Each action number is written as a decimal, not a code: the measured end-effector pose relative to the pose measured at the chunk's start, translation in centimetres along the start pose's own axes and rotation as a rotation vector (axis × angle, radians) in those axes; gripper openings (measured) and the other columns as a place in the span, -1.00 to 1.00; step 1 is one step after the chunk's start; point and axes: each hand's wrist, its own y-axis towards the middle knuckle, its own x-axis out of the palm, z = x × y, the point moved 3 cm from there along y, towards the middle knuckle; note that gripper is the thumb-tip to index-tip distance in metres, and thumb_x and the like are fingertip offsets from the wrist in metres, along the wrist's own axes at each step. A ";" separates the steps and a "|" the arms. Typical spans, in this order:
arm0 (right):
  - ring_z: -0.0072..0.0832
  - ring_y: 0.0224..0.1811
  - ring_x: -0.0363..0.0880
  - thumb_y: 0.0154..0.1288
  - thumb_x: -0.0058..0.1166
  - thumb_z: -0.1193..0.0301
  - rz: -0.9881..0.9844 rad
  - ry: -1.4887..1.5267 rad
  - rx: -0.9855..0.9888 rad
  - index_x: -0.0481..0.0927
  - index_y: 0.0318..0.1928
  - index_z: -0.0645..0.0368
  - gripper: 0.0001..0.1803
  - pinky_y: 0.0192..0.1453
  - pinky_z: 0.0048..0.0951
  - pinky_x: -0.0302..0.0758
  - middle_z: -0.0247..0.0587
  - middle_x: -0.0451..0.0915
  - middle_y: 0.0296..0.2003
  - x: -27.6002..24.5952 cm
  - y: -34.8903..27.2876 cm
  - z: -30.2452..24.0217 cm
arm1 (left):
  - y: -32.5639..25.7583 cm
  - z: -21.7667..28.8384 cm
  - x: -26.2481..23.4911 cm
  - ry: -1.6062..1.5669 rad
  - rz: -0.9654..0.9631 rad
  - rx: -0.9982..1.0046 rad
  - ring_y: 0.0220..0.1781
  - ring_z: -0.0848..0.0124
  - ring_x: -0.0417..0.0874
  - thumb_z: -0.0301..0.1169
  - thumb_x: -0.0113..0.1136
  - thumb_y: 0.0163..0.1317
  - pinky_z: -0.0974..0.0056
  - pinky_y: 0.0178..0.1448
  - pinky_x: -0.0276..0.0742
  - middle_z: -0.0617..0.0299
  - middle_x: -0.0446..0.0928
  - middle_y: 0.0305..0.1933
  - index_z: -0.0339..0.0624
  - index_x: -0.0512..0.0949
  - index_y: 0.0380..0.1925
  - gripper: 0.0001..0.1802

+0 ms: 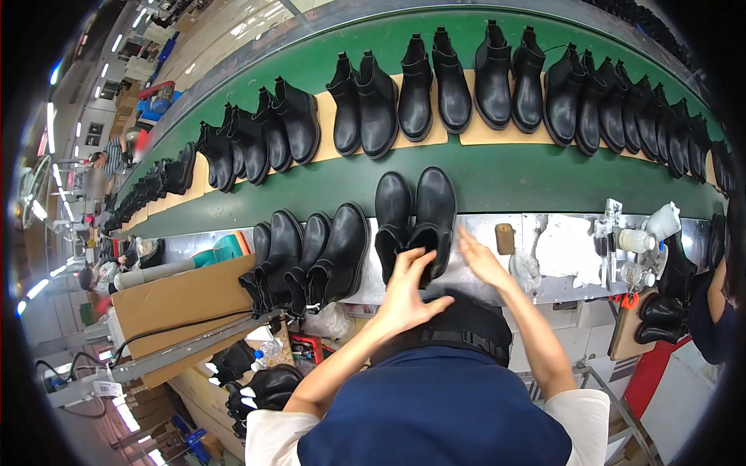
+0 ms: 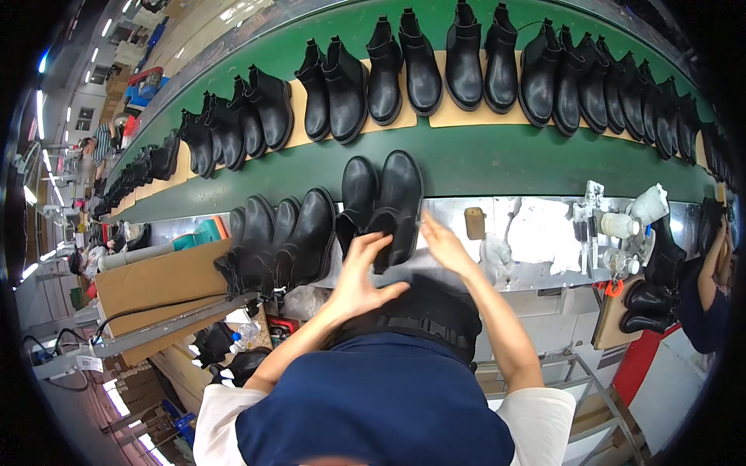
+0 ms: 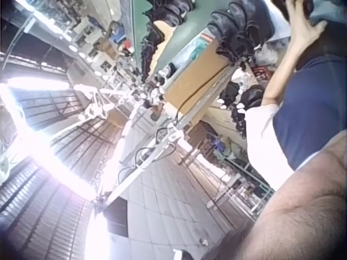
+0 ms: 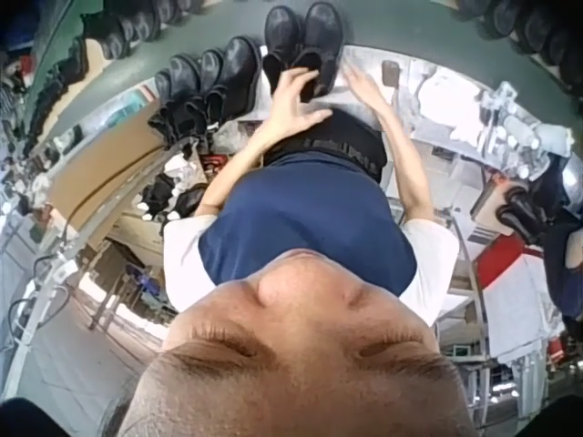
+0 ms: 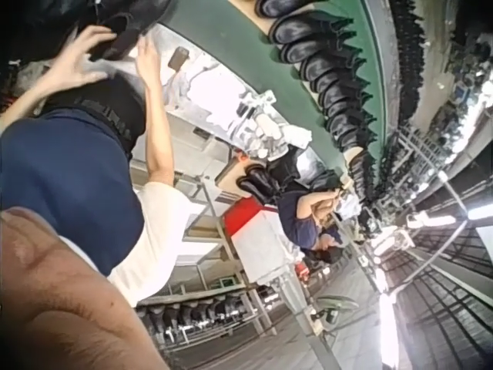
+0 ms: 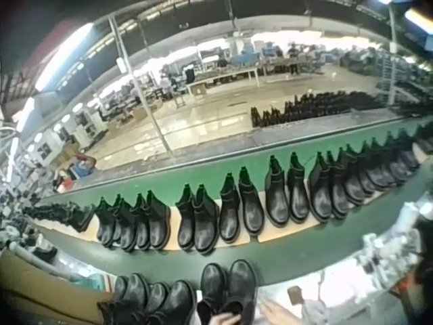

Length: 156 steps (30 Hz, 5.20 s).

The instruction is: The recorder is inspecting and cleaning black Chelsea-style boots on a factory production line, checking soles and uppers.

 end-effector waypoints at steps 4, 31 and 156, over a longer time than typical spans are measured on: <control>-0.10 0.24 0.35 0.43 -0.28 0.08 -0.082 -0.021 0.137 0.21 0.30 0.21 -0.41 0.28 -0.33 0.28 0.09 0.39 0.17 2.1 0.9 -3.6 | -0.7 -2.0 -4.4 -0.066 0.244 -0.365 -0.01 0.10 0.57 -0.39 0.36 -0.03 0.18 0.06 0.51 -0.15 0.44 -0.05 -0.47 0.42 -0.10 -0.48; 0.17 0.37 -0.05 0.06 0.15 0.04 -0.086 -1.291 0.242 -0.06 0.38 0.24 0.01 0.45 0.00 -0.13 0.13 0.01 0.36 4.3 0.4 -5.1 | 5.0 -30.5 -62.5 0.705 1.298 -0.799 -0.05 -0.16 0.56 -0.50 0.01 -0.02 -0.02 0.06 0.46 -0.24 0.55 -0.16 -0.35 0.55 -0.26 -0.71; -0.27 -0.27 0.56 0.43 -0.37 -0.06 0.213 0.754 0.248 0.43 -0.12 0.45 -0.32 -0.16 -0.27 0.45 -0.01 0.57 -0.36 1.0 4.8 -9.1 | 1.2 -10.7 -1.5 -2.002 -0.143 -0.193 -0.25 0.32 0.44 -0.26 -0.05 0.25 0.26 -0.14 0.36 0.11 0.43 -0.36 -0.15 0.40 0.01 -0.64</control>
